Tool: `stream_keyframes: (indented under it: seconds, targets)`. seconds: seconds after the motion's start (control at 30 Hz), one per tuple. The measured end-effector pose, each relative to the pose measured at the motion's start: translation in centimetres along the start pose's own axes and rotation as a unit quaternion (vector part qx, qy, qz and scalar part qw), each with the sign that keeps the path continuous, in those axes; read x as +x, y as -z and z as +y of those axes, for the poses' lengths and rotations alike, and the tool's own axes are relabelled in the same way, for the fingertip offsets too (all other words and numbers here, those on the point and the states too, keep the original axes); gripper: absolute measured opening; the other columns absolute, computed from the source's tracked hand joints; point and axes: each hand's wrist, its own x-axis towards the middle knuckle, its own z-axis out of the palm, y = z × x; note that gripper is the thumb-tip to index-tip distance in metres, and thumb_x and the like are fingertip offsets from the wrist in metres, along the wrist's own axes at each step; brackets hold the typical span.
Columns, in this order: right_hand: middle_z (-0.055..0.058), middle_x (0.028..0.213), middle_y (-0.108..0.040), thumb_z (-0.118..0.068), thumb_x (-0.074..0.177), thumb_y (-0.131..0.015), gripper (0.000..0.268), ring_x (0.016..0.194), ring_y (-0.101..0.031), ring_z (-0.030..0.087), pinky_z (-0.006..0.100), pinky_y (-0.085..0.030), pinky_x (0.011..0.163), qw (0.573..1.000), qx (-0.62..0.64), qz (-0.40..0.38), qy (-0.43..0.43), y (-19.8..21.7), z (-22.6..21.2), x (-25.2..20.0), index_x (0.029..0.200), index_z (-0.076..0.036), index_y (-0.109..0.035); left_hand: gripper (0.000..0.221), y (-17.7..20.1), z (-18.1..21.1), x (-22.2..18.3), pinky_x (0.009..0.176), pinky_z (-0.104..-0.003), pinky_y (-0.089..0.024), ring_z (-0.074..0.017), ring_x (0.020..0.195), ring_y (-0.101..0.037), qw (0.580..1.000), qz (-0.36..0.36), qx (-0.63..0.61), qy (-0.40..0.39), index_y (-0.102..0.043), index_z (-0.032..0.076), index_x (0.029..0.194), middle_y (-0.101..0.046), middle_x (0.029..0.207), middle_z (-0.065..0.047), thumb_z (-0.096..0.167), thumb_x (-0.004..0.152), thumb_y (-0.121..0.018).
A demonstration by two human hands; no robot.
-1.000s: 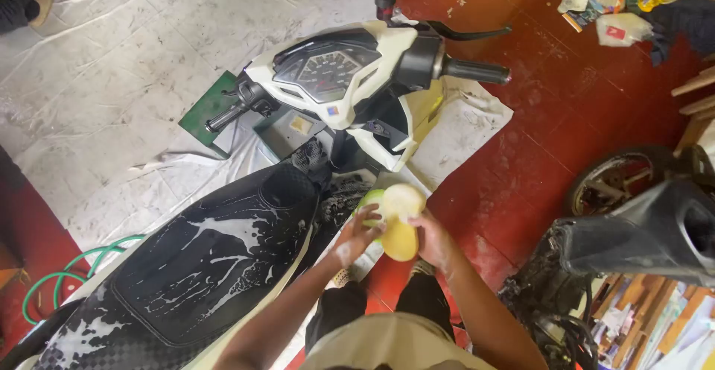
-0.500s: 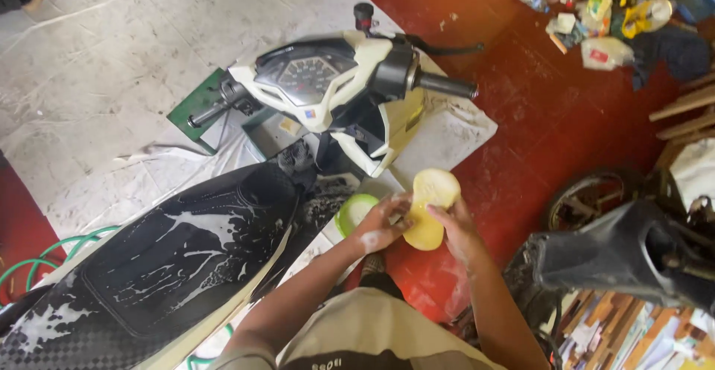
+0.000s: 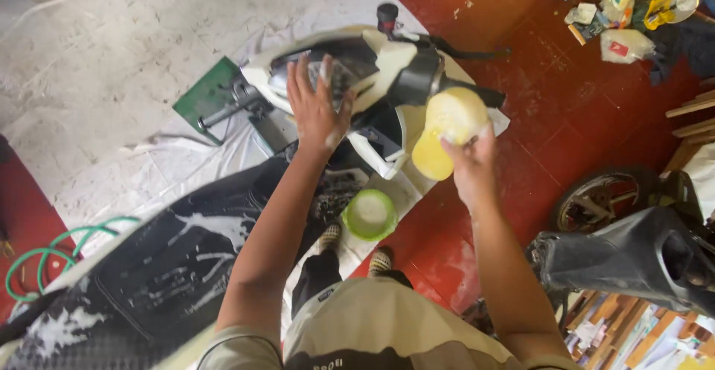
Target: The person scrubs a white motorcycle with a yellow sponge and soapy water. They clean the handlebars, dashboard, front fairing, seat, and lower body panels, repeatedly dipping the sponge into a green bucket to reload soap.
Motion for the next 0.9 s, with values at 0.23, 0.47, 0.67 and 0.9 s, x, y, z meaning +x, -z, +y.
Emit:
stream_keyframes:
  seconds: [0.23, 0.47, 0.67, 0.9]
  targets:
    - [0.017, 0.121, -0.054, 0.001, 0.094, -0.072, 0.038, 0.117, -0.058, 0.037, 0.053, -0.043, 0.103, 0.895, -0.228, 0.118, 0.365, -14.0, -4.2, 8.3, 0.129, -0.007, -0.06, 0.073, -4.9, -4.6, 1.7, 0.122, -0.061, -0.012, -0.0393, 0.15, -0.031, 0.999, -0.012, 0.028, 0.02, -0.04, 0.023, 0.158, -0.042, 0.154, -0.015, 0.067, 0.101, -0.051]
    - [0.017, 0.158, -0.031, -0.035, 0.086, -0.078, 0.049, 0.153, -0.004, 0.048, 0.07, 0.008, 0.115, 0.709, -0.613, 0.121, 0.328, -19.1, 4.9, 7.7, 0.132, -0.032, -0.064, 0.046, -4.4, -6.2, 0.8, 0.125, -0.053, -0.015, -0.031, 0.15, -0.034, 0.987, -0.005, -0.08, 0.137, -0.043, 0.02, 0.153, -0.045, 0.154, -0.005, 0.034, 0.109, -0.043]
    - [0.015, 0.139, -0.052, -0.038, 0.085, -0.073, 0.026, 0.147, -0.03, 0.047, 0.072, -0.01, 0.115, 0.648, -0.615, 0.033, 0.449, -14.9, 5.1, 7.8, 0.107, -0.029, -0.062, 0.048, -4.8, -6.6, 0.7, 0.126, -0.056, -0.013, -0.0305, 0.153, -0.027, 0.984, -0.044, -0.074, 0.158, -0.042, 0.024, 0.154, -0.041, 0.155, -0.002, 0.032, 0.107, -0.049]
    - [0.012, 0.126, -0.054, -0.034, 0.084, -0.066, 0.031, 0.125, -0.05, 0.044, 0.064, -0.032, 0.103, 0.704, -0.565, 0.155, 0.401, -24.7, 8.1, 6.5, 0.114, -0.03, -0.069, 0.056, -7.1, -9.8, -1.4, 0.128, -0.046, -0.012, -0.0265, 0.155, -0.029, 0.985, -0.002, -0.141, 0.096, -0.04, 0.024, 0.16, -0.044, 0.158, -0.003, 0.046, 0.111, -0.023]
